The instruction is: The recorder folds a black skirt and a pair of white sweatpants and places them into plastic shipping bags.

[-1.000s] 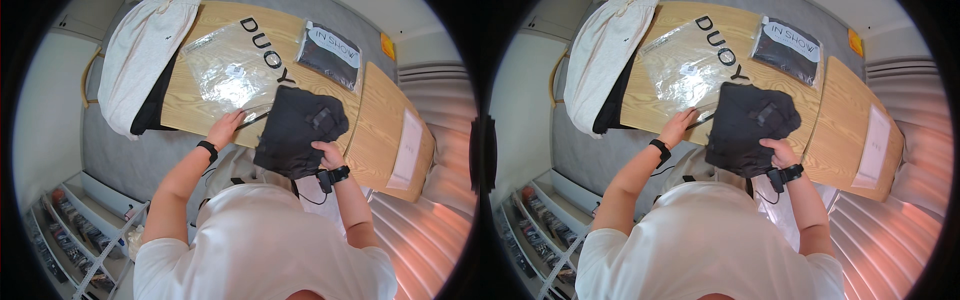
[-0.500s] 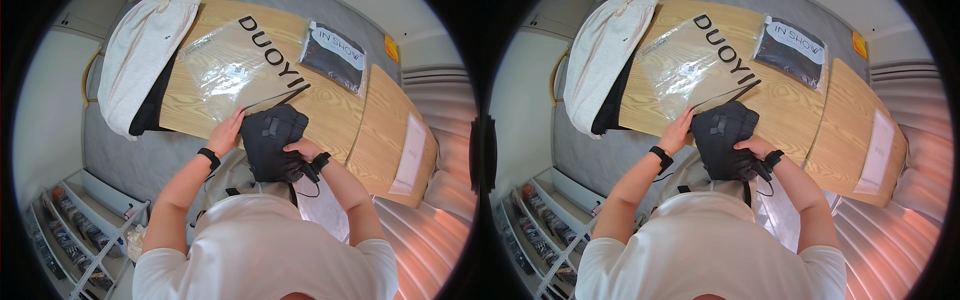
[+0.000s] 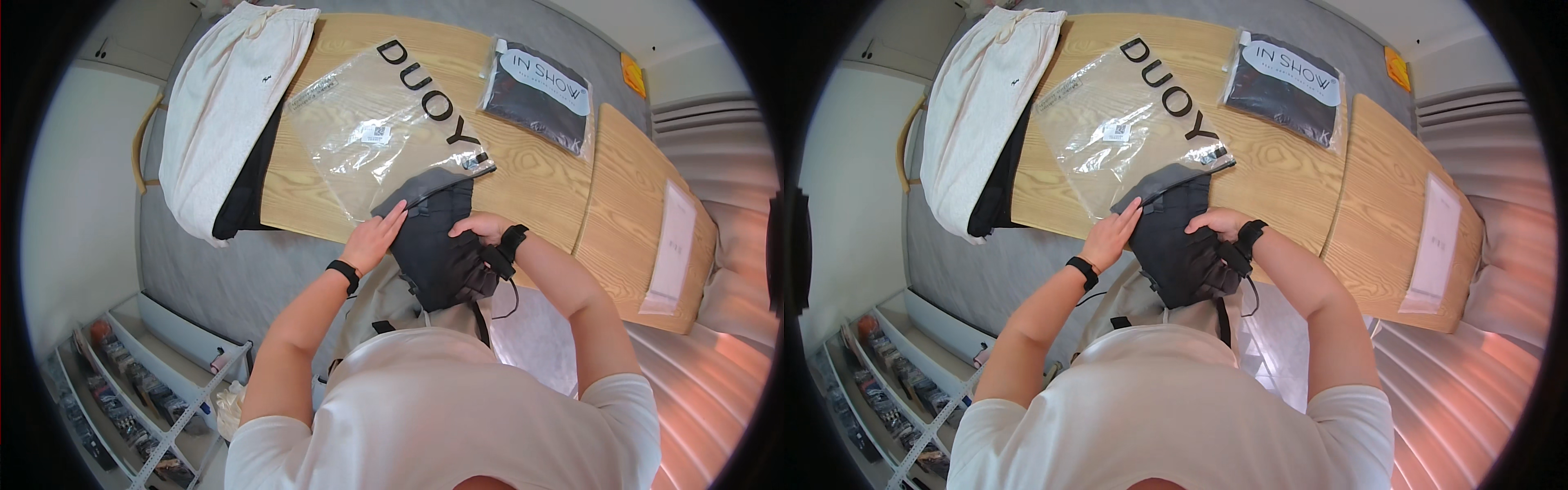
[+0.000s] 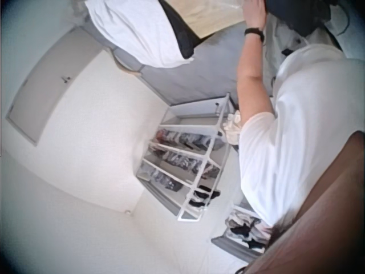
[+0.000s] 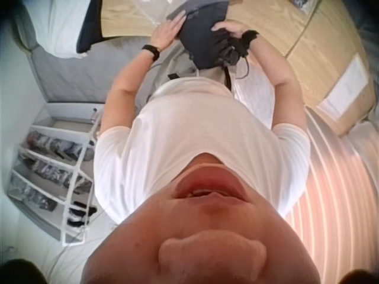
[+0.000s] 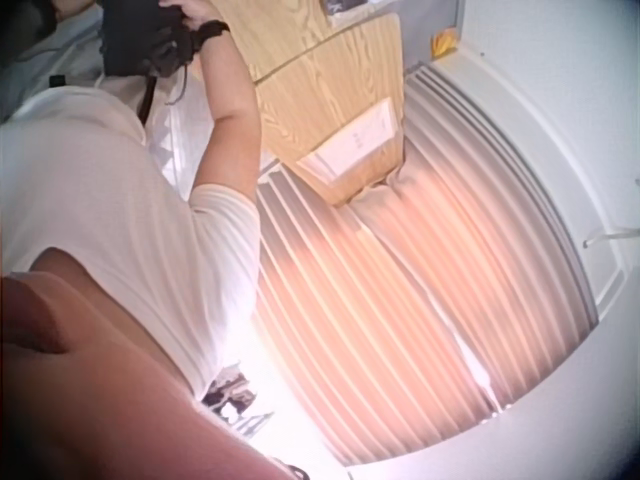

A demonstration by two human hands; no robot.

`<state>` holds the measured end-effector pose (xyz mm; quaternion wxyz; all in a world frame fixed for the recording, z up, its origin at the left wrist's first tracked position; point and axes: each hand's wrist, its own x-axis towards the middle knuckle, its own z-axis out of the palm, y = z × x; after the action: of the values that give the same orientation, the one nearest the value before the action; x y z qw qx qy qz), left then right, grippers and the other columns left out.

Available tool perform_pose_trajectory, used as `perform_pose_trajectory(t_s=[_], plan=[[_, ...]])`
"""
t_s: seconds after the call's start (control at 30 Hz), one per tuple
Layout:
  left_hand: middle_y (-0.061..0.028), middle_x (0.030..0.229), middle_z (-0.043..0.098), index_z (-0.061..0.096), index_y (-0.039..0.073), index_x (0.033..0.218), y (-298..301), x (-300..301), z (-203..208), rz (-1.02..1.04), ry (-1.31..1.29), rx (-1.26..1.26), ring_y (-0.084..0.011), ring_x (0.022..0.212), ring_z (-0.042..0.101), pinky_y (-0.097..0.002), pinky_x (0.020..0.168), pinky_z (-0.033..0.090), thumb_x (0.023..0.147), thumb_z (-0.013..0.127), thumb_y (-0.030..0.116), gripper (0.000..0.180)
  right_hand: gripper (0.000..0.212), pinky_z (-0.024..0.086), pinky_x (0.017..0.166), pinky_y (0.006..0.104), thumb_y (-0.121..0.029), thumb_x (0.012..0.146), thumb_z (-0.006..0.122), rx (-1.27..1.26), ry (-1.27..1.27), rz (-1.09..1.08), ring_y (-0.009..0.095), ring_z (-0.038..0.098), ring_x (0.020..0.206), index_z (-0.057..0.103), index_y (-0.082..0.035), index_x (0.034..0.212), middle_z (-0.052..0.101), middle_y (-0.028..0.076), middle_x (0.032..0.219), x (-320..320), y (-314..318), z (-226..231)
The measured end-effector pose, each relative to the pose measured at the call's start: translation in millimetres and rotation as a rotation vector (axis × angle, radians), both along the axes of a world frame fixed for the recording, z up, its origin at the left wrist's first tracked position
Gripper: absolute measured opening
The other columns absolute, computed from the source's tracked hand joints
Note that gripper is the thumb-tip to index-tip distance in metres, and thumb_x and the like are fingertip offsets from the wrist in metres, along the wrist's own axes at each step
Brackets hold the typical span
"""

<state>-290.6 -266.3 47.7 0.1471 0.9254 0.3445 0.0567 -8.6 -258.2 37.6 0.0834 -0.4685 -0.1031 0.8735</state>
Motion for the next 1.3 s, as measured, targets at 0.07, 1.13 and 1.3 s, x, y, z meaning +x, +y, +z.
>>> perform_pose_trajectory(t_s=[0.07, 1.13, 1.3], plan=[[-0.0062, 0.146, 0.031, 0.043, 0.002, 0.129, 0, -4, -1, -0.006, 0.007, 0.003, -0.0236, 0.072, 0.052, -0.0346, 0.066, 0.048, 0.070, 0.052, -0.003, 0.061, 0.036, 0.052, 0.081, 0.0364, -0.007, 0.074, 0.066, 0.002, -0.019, 0.020, 0.022, 0.064, 0.090, 0.060, 0.000, 0.109, 0.066, 0.010, 0.101, -4, 6, 1], [-0.0155, 0.087, 0.058, 0.051, 0.004, 0.087, -25, -33, -19, 0.774, 0.016, -0.242, -0.0344, 0.080, 0.057, -0.0431, 0.068, 0.047, 0.069, 0.071, 0.018, 0.030, 0.075, 0.029, 0.102, 0.0329, -0.013, 0.075, 0.072, 0.612, -0.195, -0.415, 0.023, 0.040, 0.120, 0.032, 0.000, 0.137, 0.044, 0.007, 0.131, -41, 42, -22], [-0.0138, 0.080, 0.060, 0.052, 0.004, 0.080, -28, -26, -25, 0.825, 0.039, -0.276, -0.0345, 0.077, 0.058, -0.0449, 0.064, 0.046, 0.076, 0.061, 0.022, 0.020, 0.055, 0.048, 0.083, 0.0329, -0.009, 0.082, 0.067, 0.530, -0.290, -0.731, 0.021, 0.055, 0.101, 0.039, -0.001, 0.129, 0.054, 0.009, 0.113, -50, 57, -56]])
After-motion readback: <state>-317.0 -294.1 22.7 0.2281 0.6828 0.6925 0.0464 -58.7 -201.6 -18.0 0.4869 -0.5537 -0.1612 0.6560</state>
